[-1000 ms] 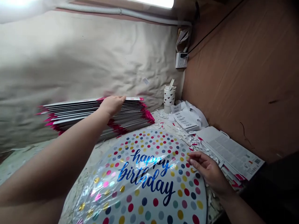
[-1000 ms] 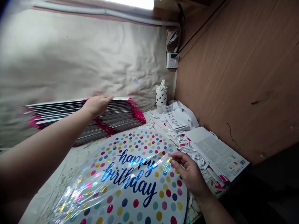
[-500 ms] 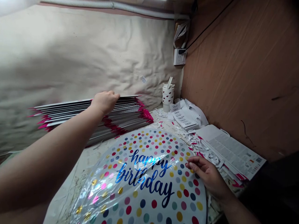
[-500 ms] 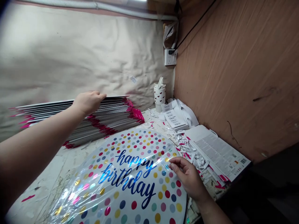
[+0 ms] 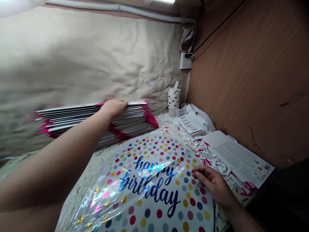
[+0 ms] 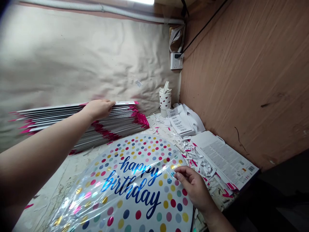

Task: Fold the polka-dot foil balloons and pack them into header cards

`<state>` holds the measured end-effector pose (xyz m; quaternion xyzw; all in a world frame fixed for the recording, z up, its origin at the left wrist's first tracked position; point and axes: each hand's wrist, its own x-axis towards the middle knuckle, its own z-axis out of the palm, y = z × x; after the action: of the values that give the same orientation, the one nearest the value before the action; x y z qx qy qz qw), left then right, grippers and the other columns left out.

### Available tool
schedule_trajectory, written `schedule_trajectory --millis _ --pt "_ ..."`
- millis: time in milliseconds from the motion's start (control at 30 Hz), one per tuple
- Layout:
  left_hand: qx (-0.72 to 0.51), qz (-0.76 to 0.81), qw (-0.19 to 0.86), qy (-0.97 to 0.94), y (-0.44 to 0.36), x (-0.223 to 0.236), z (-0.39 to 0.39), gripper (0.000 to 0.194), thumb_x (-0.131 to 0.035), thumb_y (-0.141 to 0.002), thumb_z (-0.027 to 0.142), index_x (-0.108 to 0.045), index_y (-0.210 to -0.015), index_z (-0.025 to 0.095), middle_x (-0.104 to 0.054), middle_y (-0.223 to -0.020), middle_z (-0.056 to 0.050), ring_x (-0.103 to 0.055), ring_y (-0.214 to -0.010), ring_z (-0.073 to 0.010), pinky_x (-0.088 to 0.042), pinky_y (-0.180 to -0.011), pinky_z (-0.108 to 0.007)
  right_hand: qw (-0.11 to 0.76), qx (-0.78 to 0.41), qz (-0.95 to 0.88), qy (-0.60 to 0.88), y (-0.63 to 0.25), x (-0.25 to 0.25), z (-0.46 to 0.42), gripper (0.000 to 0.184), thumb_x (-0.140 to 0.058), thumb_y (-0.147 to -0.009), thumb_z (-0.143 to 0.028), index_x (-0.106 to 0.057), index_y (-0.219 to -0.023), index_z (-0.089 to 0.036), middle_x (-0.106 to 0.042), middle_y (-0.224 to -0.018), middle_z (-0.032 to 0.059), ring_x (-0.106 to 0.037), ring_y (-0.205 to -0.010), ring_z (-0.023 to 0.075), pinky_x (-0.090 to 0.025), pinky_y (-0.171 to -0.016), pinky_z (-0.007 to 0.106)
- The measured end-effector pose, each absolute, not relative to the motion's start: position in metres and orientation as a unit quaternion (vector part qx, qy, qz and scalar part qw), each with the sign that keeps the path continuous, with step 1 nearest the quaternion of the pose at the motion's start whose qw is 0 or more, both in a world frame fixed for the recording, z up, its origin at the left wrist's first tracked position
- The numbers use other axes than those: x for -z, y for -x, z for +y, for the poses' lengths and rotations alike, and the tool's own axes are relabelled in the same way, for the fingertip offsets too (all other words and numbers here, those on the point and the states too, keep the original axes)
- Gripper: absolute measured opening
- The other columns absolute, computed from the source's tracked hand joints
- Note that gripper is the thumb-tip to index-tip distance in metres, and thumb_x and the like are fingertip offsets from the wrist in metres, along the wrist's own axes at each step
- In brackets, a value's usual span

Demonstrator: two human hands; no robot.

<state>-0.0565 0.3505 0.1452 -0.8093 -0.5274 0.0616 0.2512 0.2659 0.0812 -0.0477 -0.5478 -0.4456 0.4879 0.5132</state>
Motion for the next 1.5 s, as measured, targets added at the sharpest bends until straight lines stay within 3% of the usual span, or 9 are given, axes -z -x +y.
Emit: schedule_trajectory --millis 233,400,567,667,767,900,1100,1267,1500 --pt "-0.015 -0.549 0.272 0.791 0.048 -0.152 0.346 0.040 -0.034 -0.078 0.009 -0.057 -0.110 0.009 -0.065 -0.096 -0.019 -0.062 -0.084 -0.0288 -0.042 -0.069 -0.035 0.495 -0.508 -0.438 0.553 -0.261 0.046 0.080 0.030 -0.066 -0.073 -0.044 -0.067 -0.089 -0.019 -0.067 -0.089 0.0067 -0.063 -0.089 0.0221 -0.050 -0.081 0.035" --pt "0.078 -0.535 0.313 0.780 0.030 -0.147 0.330 0.051 -0.018 -0.087 0.012 -0.030 -0.136 0.017 -0.056 -0.114 -0.019 -0.058 -0.096 -0.0305 -0.042 -0.070 -0.037 0.486 -0.514 -0.437 0.556 -0.261 0.049 0.081 0.031 -0.066 -0.073 -0.044 -0.067 -0.090 -0.019 -0.068 -0.086 0.0069 -0.063 -0.084 0.0214 -0.050 -0.080 0.035" --pt "0.055 -0.518 0.293 0.802 0.046 -0.131 0.328 0.042 -0.026 -0.084 0.010 -0.056 -0.113 0.011 -0.063 -0.091 -0.020 -0.062 -0.083 -0.0313 -0.042 -0.066 -0.039 0.476 -0.508 -0.451 0.559 -0.258 0.048 0.082 0.031 -0.064 -0.074 -0.043 -0.067 -0.092 -0.018 -0.068 -0.085 0.0069 -0.062 -0.081 0.0196 -0.049 -0.078 0.032" --pt "0.052 -0.533 0.295 0.791 0.060 -0.124 0.333 0.038 -0.028 -0.082 0.011 -0.060 -0.102 0.005 -0.064 -0.087 -0.024 -0.062 -0.085 -0.0344 -0.043 -0.067 -0.042 0.473 -0.515 -0.450 0.556 -0.257 0.048 0.082 0.032 -0.065 -0.073 -0.044 -0.066 -0.091 -0.018 -0.067 -0.085 0.0067 -0.062 -0.084 0.0199 -0.049 -0.079 0.031" --pt "0.080 -0.534 0.314 0.781 0.061 -0.117 0.337 0.046 -0.025 -0.088 0.021 -0.050 -0.121 0.002 -0.056 -0.114 -0.029 -0.050 -0.109 -0.0398 -0.038 -0.081 -0.050 0.472 -0.514 -0.451 0.556 -0.256 0.049 0.083 0.032 -0.065 -0.073 -0.045 -0.066 -0.091 -0.018 -0.067 -0.085 0.0064 -0.062 -0.084 0.0196 -0.049 -0.078 0.030" --pt "0.080 -0.495 0.331 0.799 0.053 -0.101 0.336 0.055 -0.025 -0.090 0.038 -0.028 -0.139 0.015 -0.032 -0.143 -0.019 -0.028 -0.129 -0.0388 -0.024 -0.096 -0.055 0.472 -0.503 -0.462 0.557 -0.255 0.054 0.082 0.032 -0.064 -0.074 -0.045 -0.066 -0.091 -0.018 -0.067 -0.088 0.0062 -0.062 -0.086 0.0199 -0.048 -0.080 0.031" --pt "0.059 -0.533 0.315 0.783 0.049 -0.096 0.338 0.047 -0.025 -0.088 0.020 -0.041 -0.130 0.008 -0.059 -0.107 -0.025 -0.054 -0.099 -0.0368 -0.039 -0.075 -0.048 0.466 -0.501 -0.467 0.560 -0.256 0.063 0.081 0.031 -0.065 -0.074 -0.044 -0.066 -0.091 -0.018 -0.067 -0.092 0.0065 -0.063 -0.088 0.0212 -0.048 -0.082 0.033" --pt "0.031 -0.538 0.309 0.784 0.054 -0.112 0.339 0.038 -0.030 -0.081 0.009 -0.057 -0.107 0.007 -0.061 -0.094 -0.023 -0.058 -0.089 -0.0344 -0.041 -0.065 -0.039 0.467 -0.484 -0.488 0.556 -0.256 0.064 0.079 0.027 -0.063 -0.076 -0.041 -0.066 -0.092 -0.019 -0.067 -0.093 0.0059 -0.062 -0.089 0.0201 -0.048 -0.083 0.032" --pt "0.023 -0.558 0.323 0.764 0.074 -0.128 0.333 0.033 -0.030 -0.080 0.007 -0.057 -0.099 0.007 -0.061 -0.091 -0.023 -0.059 -0.088 -0.0334 -0.042 -0.067 -0.039 0.455 -0.485 -0.496 0.559 -0.254 0.064 0.078 0.027 -0.060 -0.079 -0.040 -0.064 -0.095 -0.018 -0.066 -0.093 0.0062 -0.062 -0.090 0.0203 -0.048 -0.084 0.033"
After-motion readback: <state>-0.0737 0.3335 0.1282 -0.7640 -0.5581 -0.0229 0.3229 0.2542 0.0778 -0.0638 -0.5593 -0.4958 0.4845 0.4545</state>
